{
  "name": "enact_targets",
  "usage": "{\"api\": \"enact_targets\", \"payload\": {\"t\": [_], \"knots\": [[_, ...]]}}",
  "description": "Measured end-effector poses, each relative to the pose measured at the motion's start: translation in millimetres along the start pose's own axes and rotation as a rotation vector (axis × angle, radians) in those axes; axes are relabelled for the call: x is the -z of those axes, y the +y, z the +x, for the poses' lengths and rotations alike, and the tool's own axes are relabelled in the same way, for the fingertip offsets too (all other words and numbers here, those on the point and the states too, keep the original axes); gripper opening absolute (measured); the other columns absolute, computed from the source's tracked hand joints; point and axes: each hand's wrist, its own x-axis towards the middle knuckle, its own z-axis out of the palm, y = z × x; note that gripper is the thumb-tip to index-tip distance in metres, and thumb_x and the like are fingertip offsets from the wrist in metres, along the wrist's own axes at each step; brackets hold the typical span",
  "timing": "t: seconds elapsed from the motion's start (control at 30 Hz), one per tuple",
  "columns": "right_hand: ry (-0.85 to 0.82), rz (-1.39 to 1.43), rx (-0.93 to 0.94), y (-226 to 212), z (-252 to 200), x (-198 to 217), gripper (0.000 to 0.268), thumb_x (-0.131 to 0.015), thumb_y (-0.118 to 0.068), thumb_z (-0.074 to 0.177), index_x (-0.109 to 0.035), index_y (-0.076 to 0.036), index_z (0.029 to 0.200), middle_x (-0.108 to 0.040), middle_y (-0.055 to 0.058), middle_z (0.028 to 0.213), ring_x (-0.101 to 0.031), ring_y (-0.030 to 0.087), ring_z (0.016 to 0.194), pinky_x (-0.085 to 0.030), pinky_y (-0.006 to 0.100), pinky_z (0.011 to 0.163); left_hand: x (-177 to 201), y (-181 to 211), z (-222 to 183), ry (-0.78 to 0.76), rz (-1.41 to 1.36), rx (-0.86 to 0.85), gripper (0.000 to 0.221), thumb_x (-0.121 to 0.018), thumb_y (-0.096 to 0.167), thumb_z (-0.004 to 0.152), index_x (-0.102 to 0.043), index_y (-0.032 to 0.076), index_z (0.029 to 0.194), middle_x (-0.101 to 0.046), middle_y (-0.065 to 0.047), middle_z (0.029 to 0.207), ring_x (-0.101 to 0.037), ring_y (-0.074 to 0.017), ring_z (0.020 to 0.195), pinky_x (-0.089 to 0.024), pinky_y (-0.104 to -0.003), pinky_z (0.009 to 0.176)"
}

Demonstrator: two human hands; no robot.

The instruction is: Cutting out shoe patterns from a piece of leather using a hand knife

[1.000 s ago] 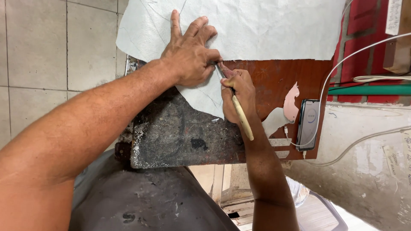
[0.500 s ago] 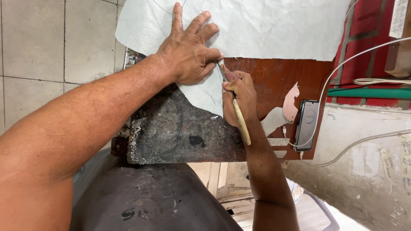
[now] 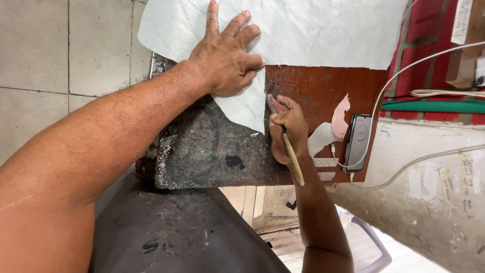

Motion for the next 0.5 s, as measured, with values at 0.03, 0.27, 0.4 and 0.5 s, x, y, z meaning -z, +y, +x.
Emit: {"api": "enact_targets", "payload": {"t": [0.03, 0.27, 0.4, 0.5], "knots": [[0.006, 0.031, 0.006, -4, -2, 2, 0.014, -0.054, 0.004, 0.095, -0.055, -0.004, 0.084, -0.065, 0.012, 0.078, -0.069, 0.045, 0.103, -0.047, 0.066, 0.109, 2, 0, 1, -0.03, 0.002, 0.01, 0.039, -0.039, 0.051, 0.104, -0.072, 0.036, 0.117, -0.04, -0.021, 0.158, -0.023, -0.0465, 0.154, 0.004, -0.088, 0.105], [-0.143, 0.293, -0.174, -23, -15, 40, 0.021, -0.05, 0.0, 0.096, -0.055, -0.013, 0.08, -0.061, 0.012, 0.106, -0.062, 0.03, 0.112, -0.059, 0.049, 0.1, 7, 0, 4, -0.086, 0.04, 0.046, 0.042, -0.044, 0.056, 0.099, -0.06, 0.036, 0.133, -0.032, -0.022, 0.162, -0.018, -0.0422, 0.154, 0.0, -0.088, 0.107], [-0.206, 0.338, -0.176, -7, -7, 70, 0.017, -0.056, -0.004, 0.105, -0.059, -0.017, 0.095, -0.067, 0.009, 0.125, -0.067, 0.022, 0.113, -0.045, 0.035, 0.09, -3, -2, 3, -0.011, 0.001, 0.059, 0.071, -0.051, 0.054, 0.089, -0.042, 0.014, 0.147, -0.036, -0.021, 0.157, -0.026, -0.0408, 0.151, -0.003, -0.086, 0.11], [-0.142, 0.0, -0.555, -44, 61, 47, 0.012, -0.054, 0.001, 0.1, -0.06, -0.007, 0.094, -0.07, 0.012, 0.099, -0.066, 0.019, 0.077, -0.051, 0.026, 0.052, -4, -4, 4, 0.001, 0.022, 0.037, 0.092, -0.053, 0.065, 0.08, -0.036, 0.008, 0.151, -0.034, -0.022, 0.156, -0.025, -0.0415, 0.152, 0.001, -0.084, 0.112]]}}
